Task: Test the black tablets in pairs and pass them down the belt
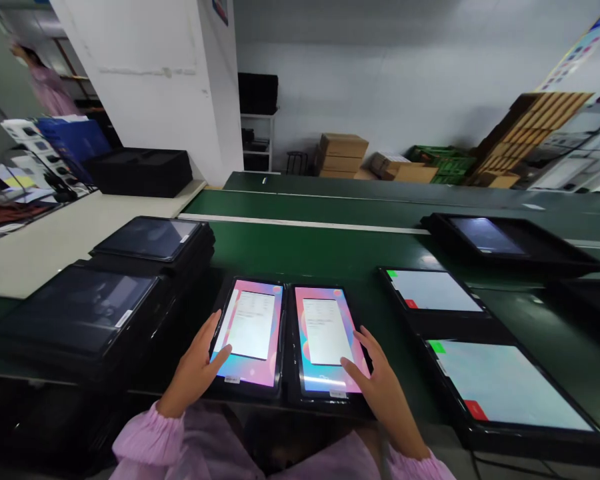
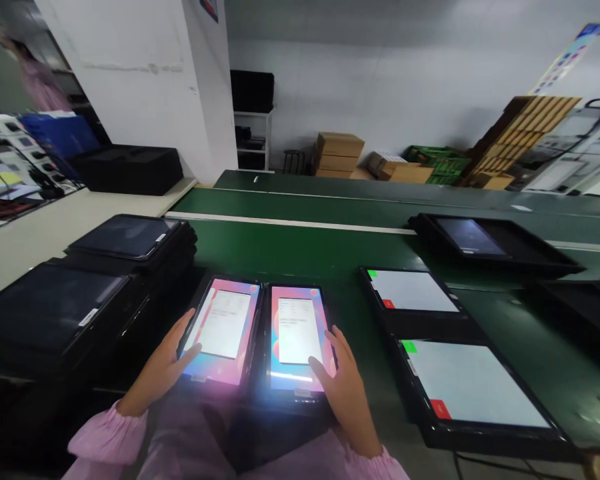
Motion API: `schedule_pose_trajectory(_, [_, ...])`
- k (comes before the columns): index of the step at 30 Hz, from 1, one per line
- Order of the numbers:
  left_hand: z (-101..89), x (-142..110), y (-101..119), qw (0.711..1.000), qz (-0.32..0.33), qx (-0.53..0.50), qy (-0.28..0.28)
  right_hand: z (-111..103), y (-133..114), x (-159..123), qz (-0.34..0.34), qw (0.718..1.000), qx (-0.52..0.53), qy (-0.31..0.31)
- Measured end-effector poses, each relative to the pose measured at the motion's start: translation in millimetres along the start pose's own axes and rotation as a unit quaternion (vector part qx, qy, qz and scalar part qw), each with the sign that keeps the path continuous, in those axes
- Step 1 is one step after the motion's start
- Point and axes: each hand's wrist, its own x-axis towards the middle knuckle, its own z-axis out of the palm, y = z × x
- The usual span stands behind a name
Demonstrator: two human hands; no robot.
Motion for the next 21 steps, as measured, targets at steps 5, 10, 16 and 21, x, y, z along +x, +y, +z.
schedule_pose_trajectory(5, [-1.5, -2.9, 8.0, 0.999, -0.025, -0.029, 0.006, 1.1, 1.6, -1.0, 0.001, 1.000, -0.007, 0.014])
schedule_pose_trajectory(10, [-0.9, -5.5, 15.1, 0.998, -0.038, -0.041, 0.029, 2.5, 2.7, -4.9, 0.020, 0.999, 0.011, 0.042])
schedule_pose_trajectory(16, [-3.7, -11.9, 17.8, 0.994, -0.023, -0.028, 0.104, 2.9, 0.4, -13.1, -0.008, 0.993, -0.003, 0.122])
schedule_pose_trajectory(21, [11.2, -30.4, 31.7, 0.979, 0.053, 0.144, 0.136, 22.6, -18.2, -26.2, -0.233, 0.963, -0.117, 0.067])
